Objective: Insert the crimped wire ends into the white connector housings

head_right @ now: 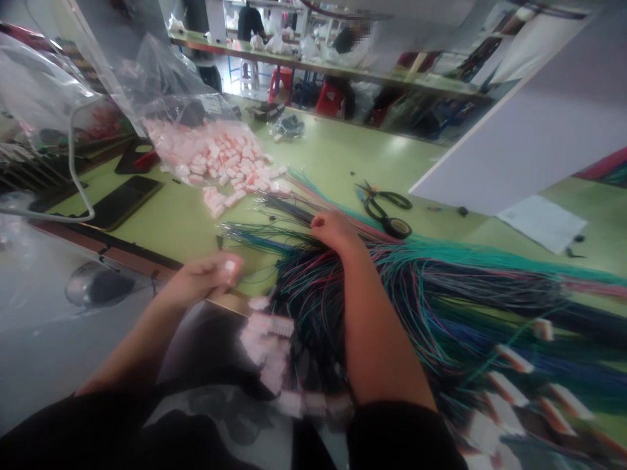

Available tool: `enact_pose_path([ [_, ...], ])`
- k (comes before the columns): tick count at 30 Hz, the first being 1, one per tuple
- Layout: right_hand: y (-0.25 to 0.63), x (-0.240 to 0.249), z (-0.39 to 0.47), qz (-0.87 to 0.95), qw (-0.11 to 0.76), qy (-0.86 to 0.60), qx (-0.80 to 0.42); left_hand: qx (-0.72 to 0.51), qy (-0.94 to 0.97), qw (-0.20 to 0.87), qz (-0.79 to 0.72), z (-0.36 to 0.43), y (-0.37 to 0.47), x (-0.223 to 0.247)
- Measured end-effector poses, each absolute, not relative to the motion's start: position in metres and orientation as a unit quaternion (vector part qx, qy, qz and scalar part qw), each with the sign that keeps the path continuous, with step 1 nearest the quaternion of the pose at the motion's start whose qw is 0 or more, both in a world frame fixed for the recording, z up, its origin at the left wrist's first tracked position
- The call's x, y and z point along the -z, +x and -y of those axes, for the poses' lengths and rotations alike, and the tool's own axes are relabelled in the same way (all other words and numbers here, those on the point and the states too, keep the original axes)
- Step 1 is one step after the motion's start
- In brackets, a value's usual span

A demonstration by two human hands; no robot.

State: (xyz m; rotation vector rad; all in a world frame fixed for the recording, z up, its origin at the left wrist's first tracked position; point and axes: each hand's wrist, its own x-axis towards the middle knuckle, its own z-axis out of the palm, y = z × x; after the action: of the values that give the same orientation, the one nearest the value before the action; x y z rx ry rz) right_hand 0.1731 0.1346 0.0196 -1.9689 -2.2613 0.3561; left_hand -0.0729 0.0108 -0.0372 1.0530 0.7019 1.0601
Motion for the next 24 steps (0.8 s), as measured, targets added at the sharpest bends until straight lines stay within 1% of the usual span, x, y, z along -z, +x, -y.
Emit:
enact_pose_path([
  [2,0.174,-0.014,-0.137,0.732,0.121,-0.647,-0.174,-0.470,0.470,0.678,-0.313,-0.011,-0.073,0.037],
  [4,0.172,-0.010,-0.137,0.711,0.162,-0.651,-0.209,-0.466,0.472,0.678,-0.315,-0.011,-0.073,0.037],
  [9,0.163,-0.005,-0.135,0.702,0.205,-0.650,-0.207,-0.464,0.474,0.679,-0.314,-0.011,-0.073,0.036],
  [11,0.162,-0.004,-0.135,0.697,0.220,-0.644,-0.226,-0.465,0.475,0.679,-0.310,-0.011,-0.073,0.036],
  [15,0.161,-0.003,-0.136,0.675,0.230,-0.651,-0.258,-0.467,0.476,0.675,-0.316,-0.011,-0.073,0.036],
  [18,0.157,-0.004,-0.135,0.674,0.218,-0.661,-0.248,-0.463,0.479,0.672,-0.322,-0.011,-0.073,0.035],
  [22,0.148,-0.003,-0.131,0.729,0.236,-0.603,-0.223,-0.463,0.486,0.671,-0.315,-0.012,-0.074,0.037],
  [24,0.143,-0.003,-0.130,0.748,0.231,-0.588,-0.206,-0.462,0.489,0.671,-0.311,-0.012,-0.074,0.038],
])
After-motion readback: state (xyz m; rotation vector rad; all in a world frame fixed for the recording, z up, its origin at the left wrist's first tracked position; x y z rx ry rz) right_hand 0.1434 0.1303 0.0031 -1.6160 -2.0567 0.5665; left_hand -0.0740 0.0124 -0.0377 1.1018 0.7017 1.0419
